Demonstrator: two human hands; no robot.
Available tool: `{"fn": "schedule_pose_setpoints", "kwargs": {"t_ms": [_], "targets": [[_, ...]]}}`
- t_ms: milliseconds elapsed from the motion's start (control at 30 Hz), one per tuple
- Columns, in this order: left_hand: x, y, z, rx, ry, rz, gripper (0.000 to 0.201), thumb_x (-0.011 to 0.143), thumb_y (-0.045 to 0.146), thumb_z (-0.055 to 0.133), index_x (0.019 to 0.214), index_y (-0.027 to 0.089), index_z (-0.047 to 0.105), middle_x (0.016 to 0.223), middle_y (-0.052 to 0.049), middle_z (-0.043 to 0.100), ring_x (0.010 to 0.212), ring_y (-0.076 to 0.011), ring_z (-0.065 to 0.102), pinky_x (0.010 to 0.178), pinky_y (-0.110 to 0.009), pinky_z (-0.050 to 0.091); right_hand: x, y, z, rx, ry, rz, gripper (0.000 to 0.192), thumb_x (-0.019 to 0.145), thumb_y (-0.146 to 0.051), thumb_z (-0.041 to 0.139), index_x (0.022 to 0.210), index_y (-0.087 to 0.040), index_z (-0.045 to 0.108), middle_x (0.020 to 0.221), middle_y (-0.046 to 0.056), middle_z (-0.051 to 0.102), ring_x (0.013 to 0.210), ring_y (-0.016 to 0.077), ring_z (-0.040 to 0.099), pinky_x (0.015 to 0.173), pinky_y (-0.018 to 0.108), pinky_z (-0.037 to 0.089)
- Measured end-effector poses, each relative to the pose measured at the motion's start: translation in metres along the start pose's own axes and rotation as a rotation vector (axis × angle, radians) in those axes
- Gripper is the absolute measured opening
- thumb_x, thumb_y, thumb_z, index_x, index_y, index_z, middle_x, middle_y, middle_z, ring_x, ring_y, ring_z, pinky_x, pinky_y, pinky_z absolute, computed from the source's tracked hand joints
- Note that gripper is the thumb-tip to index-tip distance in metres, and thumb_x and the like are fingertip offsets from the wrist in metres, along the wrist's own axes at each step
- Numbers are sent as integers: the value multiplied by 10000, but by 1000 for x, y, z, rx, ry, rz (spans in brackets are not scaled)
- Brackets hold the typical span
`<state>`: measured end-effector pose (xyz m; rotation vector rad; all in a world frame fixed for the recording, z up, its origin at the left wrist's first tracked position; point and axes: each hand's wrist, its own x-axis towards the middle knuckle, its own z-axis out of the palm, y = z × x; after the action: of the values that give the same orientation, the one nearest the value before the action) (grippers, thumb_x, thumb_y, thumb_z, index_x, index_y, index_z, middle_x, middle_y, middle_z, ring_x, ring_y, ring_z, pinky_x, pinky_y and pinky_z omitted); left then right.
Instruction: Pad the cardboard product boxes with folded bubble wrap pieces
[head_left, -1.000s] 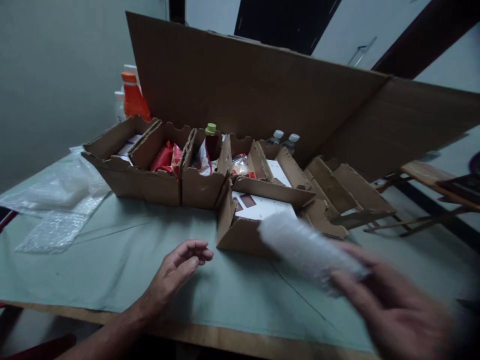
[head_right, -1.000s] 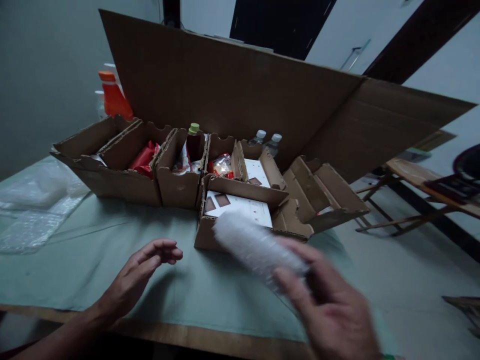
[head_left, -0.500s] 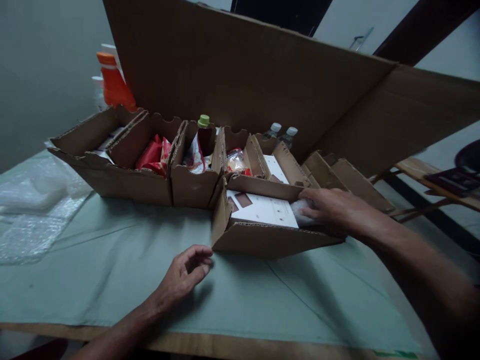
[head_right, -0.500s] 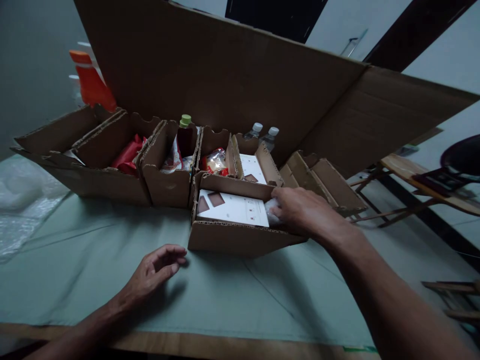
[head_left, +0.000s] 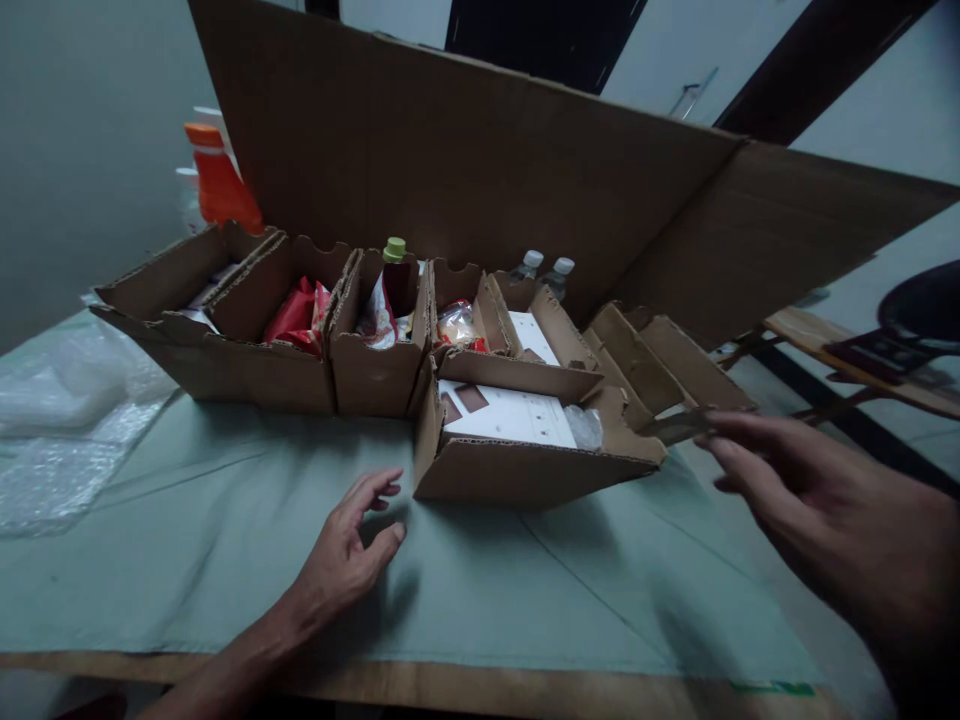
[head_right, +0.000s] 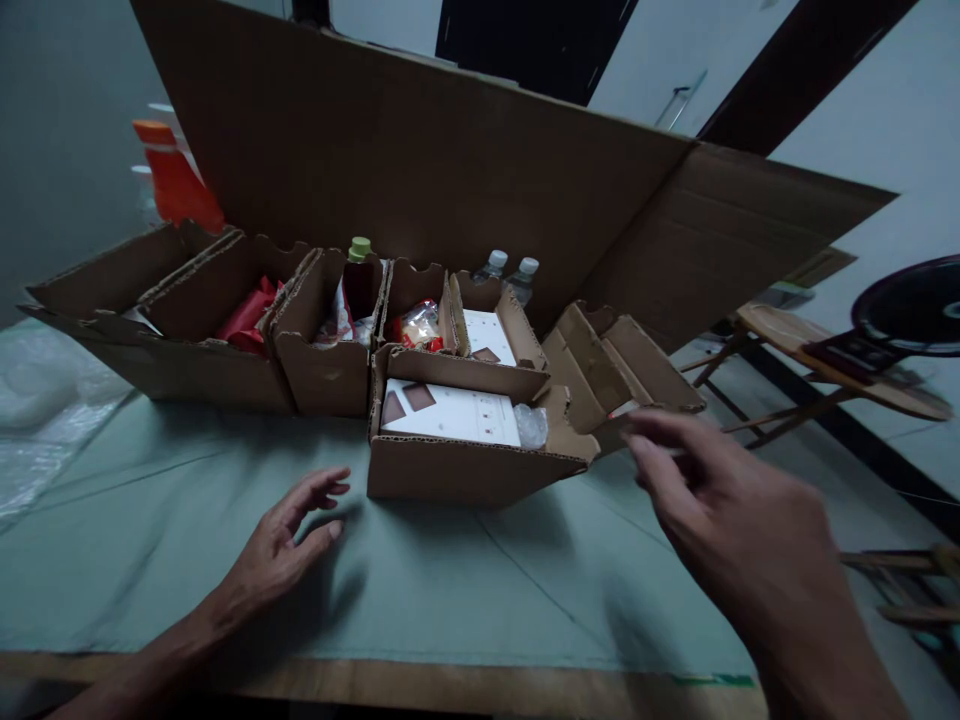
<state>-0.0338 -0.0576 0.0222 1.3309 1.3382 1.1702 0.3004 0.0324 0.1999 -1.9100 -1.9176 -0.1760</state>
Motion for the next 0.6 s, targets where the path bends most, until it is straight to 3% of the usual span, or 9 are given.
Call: {"fn": "schedule_pose_setpoints", "kwargs": {"t_ms": [67,167,233,333,467,600], "targets": [[6,7,2,18,33,86,670,884,338,610,1504,267,365,1555,-121,398,1388,-295,437,1121,-490,384,-27,19,12,149,20,87,511,775,-642,566,1112,-280,695,987,79,755,771,264,700,651,379,531],[29,17,14,32,34,159,959,830,436,706,1589,284,140,1681,-115,137,1529,-349,177,1206,-571,229,-42,24,61,478,-175,88,811,705,-668,678,1369,-224,535,1274,140,671,1052,304,677,804,415,580],[49,21,26,11,8,183,1063,792,485,747,1599,262,92,1684,-130,119,1535,-370,141,1218,-585,185,-38,17,95,673,-295,67,849,674,-725,694,1323,-193,565,1309,159,650,1158,335,632,944,482,544],[71,24,44,-117,-19,213,1025,817,497,730,1599,236,121,1642,-143,260,1515,-351,227,1225,-536,213,-32,8,125,853,-343,62,815,686,-786,663,1224,-174,640,1268,152,681,1220,353,596,1080,525,448],[56,15,47,-210,-4,199,899,854,485,696,1575,214,232,1561,-155,411,1465,-334,343,1209,-501,277,-56,4,120,880,-316,57,716,758,-727,656,1222,-181,658,1268,138,690,1218,343,605,1091,518,437],[3,12,16,-149,74,110,710,848,503,696,1427,159,470,1404,-174,573,1334,-347,507,1132,-501,400,-89,-26,92,842,-351,-9,548,817,-644,638,1112,-188,714,1156,143,733,1127,349,648,1036,527,478]]}}
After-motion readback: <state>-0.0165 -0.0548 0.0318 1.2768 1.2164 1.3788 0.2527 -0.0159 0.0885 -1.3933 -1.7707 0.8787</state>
